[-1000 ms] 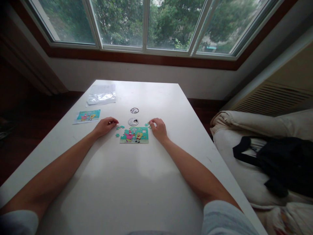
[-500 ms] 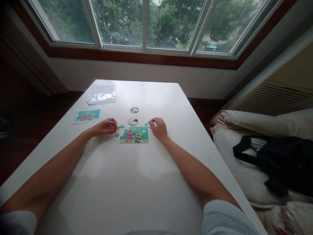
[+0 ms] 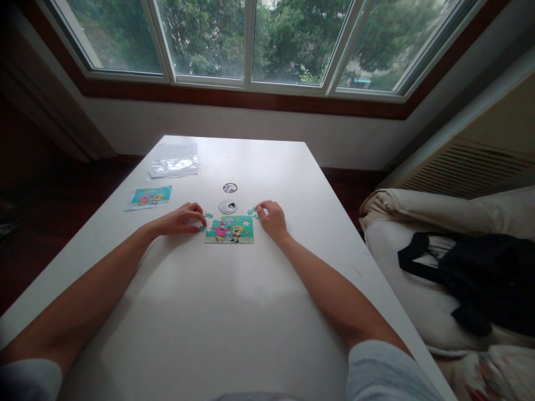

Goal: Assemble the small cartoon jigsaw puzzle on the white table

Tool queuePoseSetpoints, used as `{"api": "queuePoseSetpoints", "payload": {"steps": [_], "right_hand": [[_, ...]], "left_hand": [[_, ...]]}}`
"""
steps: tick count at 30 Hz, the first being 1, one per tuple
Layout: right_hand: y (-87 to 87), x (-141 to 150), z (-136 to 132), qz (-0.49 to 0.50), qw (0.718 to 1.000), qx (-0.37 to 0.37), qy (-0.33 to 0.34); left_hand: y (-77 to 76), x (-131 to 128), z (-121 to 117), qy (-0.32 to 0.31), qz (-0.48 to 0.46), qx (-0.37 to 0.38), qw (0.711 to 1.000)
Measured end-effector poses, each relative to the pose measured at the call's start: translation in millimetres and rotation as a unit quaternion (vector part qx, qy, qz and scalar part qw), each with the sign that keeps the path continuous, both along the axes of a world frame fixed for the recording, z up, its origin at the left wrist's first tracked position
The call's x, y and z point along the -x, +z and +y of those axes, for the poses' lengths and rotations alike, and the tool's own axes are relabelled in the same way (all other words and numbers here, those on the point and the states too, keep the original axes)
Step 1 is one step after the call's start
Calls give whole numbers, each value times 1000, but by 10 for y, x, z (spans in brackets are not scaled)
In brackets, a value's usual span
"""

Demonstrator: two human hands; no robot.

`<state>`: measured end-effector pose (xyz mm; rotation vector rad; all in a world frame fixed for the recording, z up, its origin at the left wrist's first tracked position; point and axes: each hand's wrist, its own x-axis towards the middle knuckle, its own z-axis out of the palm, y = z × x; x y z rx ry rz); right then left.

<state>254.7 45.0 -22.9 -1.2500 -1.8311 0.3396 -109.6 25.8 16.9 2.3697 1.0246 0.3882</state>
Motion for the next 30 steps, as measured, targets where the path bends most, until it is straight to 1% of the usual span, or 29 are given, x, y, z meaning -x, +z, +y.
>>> {"api": "queuePoseSetpoints", "payload": {"steps": [5,9,15,21,25,27,30], "right_hand": [[-3,4,9,-8,1000,-4,0],[-6,3,8,-8,1000,-7,3],[-15,3,10,-16,1000,-10,6],[-4,15,7,-22,1000,-10,10],[5,26,-13,-45,999,-19,20],[14,46,-46,-66,997,-32,35],[43,107,-129,-95,991,-44,84]], "left_hand": [[-33,-2,10,4,4,-3,1000],[-26,-5,3,6,10,-3,1000],[-6,-50,-14,14,-16,7,1000],[-71,-213,-69,69,-79,52,993],[-96,-352,-129,96,-103,52,989],[-91,-415,-156,104,-116,42,987],[-75,-492,-194,118,-135,33,983]]}}
